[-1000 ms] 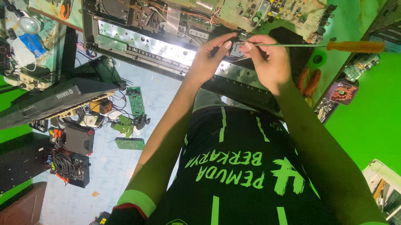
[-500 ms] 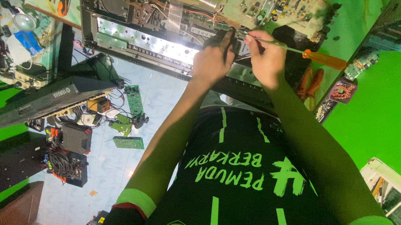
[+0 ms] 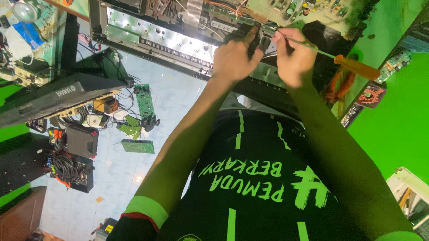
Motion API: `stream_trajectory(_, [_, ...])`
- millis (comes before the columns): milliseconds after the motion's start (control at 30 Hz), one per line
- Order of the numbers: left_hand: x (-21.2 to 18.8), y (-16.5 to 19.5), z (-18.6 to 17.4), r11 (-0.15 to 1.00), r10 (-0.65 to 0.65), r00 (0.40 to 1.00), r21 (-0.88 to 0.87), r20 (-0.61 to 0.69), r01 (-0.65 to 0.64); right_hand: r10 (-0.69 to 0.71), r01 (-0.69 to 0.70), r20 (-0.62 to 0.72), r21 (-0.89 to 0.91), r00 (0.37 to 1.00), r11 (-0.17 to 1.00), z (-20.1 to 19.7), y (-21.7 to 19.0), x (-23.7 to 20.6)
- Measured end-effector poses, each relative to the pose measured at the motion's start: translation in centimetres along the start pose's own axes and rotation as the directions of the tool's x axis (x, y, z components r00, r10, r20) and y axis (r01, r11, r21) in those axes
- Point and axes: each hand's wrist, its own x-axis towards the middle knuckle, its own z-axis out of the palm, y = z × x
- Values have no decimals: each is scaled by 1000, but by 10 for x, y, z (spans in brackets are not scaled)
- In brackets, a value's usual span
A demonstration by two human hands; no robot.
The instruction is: The person is repairing an electronic keyboard by reconnecting ribbon cables to a circuit board and using a screwdriver to secure components inside the casing.
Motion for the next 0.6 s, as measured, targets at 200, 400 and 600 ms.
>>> stream_trajectory(200, [0, -5, 10, 995, 84, 992, 52, -96, -79, -104, 107, -54, 66, 993, 992, 5, 5, -2])
stream_trajectory(400, [-7, -8, 11, 992, 118, 984, 66, -137, -110, -198, 196, -99, -30, 975, 980, 0, 4, -7])
stream_trajectory(600, [-6, -9, 14, 987, 130, 979, 116, -159, -112, -275, 250, -109, -202, 955, 947, 6, -1, -9])
